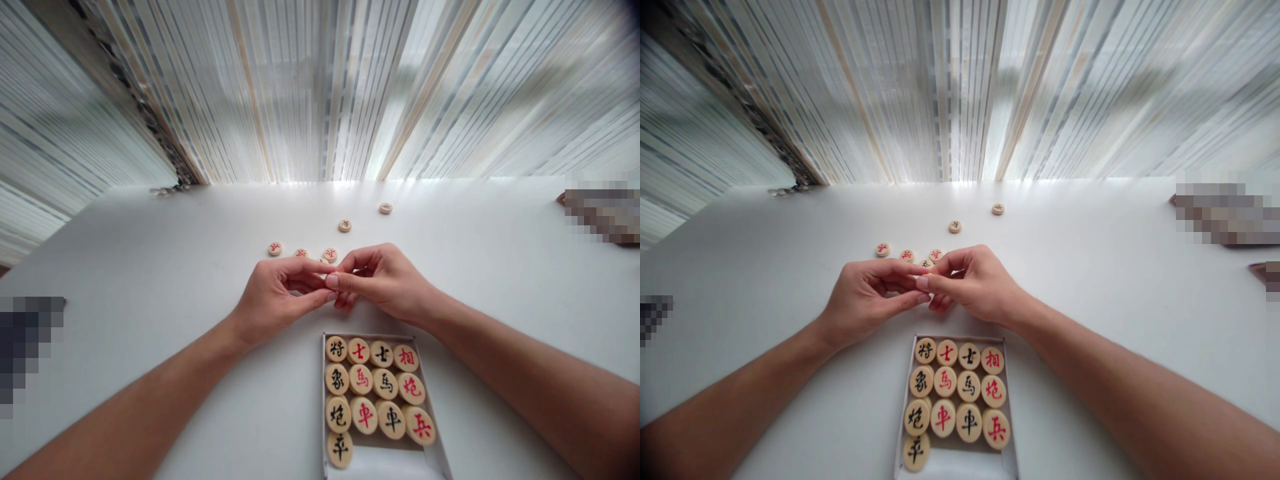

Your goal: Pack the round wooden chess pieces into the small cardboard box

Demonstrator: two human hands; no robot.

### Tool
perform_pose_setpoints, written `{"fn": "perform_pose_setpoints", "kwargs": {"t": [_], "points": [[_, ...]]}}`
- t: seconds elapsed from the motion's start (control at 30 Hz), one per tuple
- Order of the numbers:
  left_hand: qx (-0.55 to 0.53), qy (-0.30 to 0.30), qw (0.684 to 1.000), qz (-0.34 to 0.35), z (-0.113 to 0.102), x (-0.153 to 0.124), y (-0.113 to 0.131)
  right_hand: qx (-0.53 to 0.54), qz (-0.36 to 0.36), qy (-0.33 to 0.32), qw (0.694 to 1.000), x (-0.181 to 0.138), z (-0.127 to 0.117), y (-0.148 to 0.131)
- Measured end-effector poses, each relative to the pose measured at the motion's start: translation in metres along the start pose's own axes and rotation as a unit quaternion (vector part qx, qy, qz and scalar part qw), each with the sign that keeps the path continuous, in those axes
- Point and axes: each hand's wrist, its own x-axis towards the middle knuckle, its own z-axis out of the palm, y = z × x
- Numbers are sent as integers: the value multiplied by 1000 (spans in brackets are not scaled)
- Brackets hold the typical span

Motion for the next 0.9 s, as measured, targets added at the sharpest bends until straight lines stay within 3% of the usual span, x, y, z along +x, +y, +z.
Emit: {"fn": "perform_pose_setpoints", "kwargs": {"t": [0.6,0.9], "points": [[2,46,999,-14,-2,3,0,21,-24,-23,999,3,-4,1],[-7,61,998,-28,-2,3,4,15,-53,0,998,4,-4,4]]}}
